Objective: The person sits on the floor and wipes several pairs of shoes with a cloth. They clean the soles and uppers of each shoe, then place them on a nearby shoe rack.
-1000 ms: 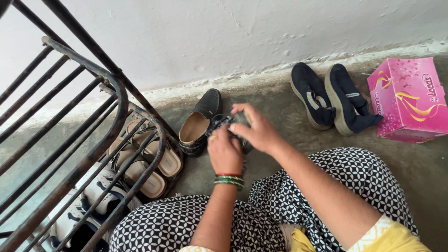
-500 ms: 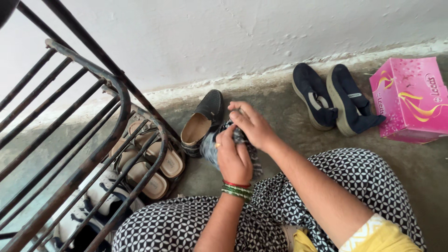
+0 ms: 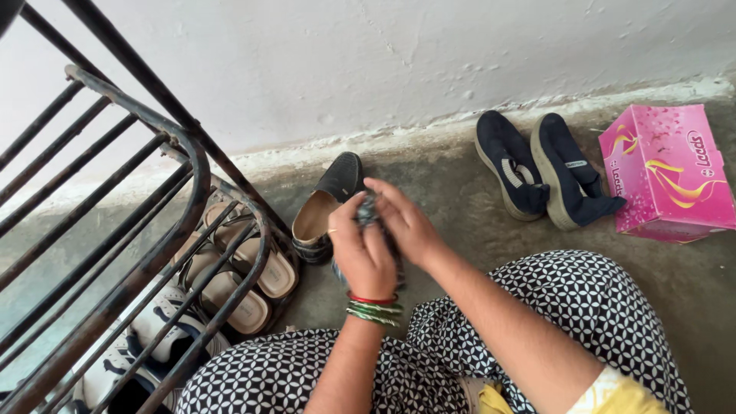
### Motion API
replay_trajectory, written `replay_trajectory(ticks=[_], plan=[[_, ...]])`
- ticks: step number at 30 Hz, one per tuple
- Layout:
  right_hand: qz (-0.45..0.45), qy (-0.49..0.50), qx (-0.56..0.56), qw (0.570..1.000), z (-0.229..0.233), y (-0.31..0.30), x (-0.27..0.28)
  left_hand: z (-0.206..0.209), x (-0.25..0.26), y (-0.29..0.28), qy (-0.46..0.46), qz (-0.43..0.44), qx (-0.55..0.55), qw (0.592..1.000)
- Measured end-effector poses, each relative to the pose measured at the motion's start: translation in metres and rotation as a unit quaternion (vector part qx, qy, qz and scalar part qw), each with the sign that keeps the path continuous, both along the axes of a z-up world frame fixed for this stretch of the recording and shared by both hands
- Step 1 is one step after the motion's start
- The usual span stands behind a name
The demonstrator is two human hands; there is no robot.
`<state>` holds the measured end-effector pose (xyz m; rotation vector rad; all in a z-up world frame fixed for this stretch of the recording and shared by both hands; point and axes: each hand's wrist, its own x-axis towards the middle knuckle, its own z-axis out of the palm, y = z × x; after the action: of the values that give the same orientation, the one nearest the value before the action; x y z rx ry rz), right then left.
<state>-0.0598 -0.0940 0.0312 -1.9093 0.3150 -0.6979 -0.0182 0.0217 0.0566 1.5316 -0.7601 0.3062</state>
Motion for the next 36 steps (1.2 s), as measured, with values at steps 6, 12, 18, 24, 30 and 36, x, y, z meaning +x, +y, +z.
replay_trajectory(ticks=[6,12,18,24,30,36], plan=[[-0.056,0.033,0.008,0.998,0.000,0.024,0.003,-0.004,0.024,-0.004,0.000,0.021,-0.005,1.000],[-0.008,-0.003,-0.172,0.985,0.014,0.053,-0.020,-0.073,0.087,-0.015,0.194,0.037,0.218,0.956],[-0.075,0.012,-0.007,0.997,0.005,0.005,-0.003,-0.034,0.020,-0.010,0.044,0.023,0.158,0.986],[-0.087,-0.007,0.023,0.996,0.000,-0.009,-0.015,-0.032,0.011,-0.020,0.098,0.018,0.266,0.959],[0.020,-0.077,-0.080,0.994,0.000,0.022,-0.046,-0.082,0.065,-0.017,0.121,0.052,0.266,0.955],[-0.054,-0.071,0.080,0.993,-0.015,-0.022,-0.014,-0.055,0.011,-0.011,0.056,0.027,0.244,0.968]])
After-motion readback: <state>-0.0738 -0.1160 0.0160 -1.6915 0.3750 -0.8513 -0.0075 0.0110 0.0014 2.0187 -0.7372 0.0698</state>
